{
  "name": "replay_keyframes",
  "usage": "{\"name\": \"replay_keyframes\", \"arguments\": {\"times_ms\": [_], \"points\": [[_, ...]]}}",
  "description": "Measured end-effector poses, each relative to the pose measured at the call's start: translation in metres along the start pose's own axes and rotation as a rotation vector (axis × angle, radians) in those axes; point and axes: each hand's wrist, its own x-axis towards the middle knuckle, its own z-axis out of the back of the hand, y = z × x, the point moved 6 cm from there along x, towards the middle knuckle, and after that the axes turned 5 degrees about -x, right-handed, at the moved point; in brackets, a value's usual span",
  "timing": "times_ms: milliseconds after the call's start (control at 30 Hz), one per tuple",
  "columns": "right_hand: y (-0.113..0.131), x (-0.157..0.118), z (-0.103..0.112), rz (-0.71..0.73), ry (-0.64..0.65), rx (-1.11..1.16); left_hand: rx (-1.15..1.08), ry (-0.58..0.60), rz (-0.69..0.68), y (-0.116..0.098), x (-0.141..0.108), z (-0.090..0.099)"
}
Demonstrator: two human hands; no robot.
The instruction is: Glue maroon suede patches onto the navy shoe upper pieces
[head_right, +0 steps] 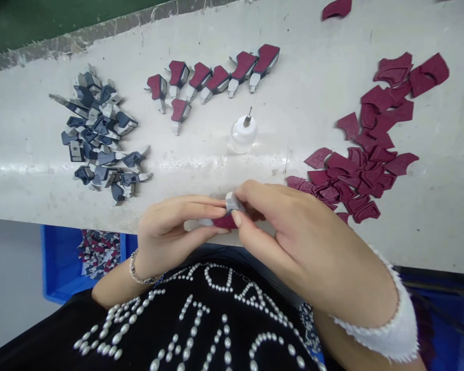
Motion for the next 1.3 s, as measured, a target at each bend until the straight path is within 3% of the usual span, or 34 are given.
{"name": "replay_keyframes", "arguments": {"times_ms": [100,333,567,800,1067,1200,1300], "points": [[-0.001,0.001,0.001,-0.043,-0.006,0.032,0.004,-0.018,0.008,0.0,-0.002,-0.001],[-0.007,-0.004,-0.006,-0.018,0.042,0.165,-0.159,-0.092,0.18,0.009,-0.004,0.0],[0.0,-0.007,-0.005,0.156,-0.051,-0.058,-0.09,0.08,0.251,0.01,-0.005,-0.002],[0.014,-0.011,-0.009,0.253,-0.009,-0.158,-0.093,0.211,0.337,0.013,-0.004,-0.006],[0.003,-0.006,-0.007,0.322,0.135,-0.051,-0.244,0.052,0.248,0.016,-0.012,-0.014],[-0.001,-0.004,-0.005,0.3,0.191,-0.033,-0.222,0.193,0.298,0.021,-0.015,-0.02],[-0.001,-0.004,-0.008,0.268,0.259,-0.018,-0.113,0.289,0.215,0.019,-0.017,-0.02]]}}
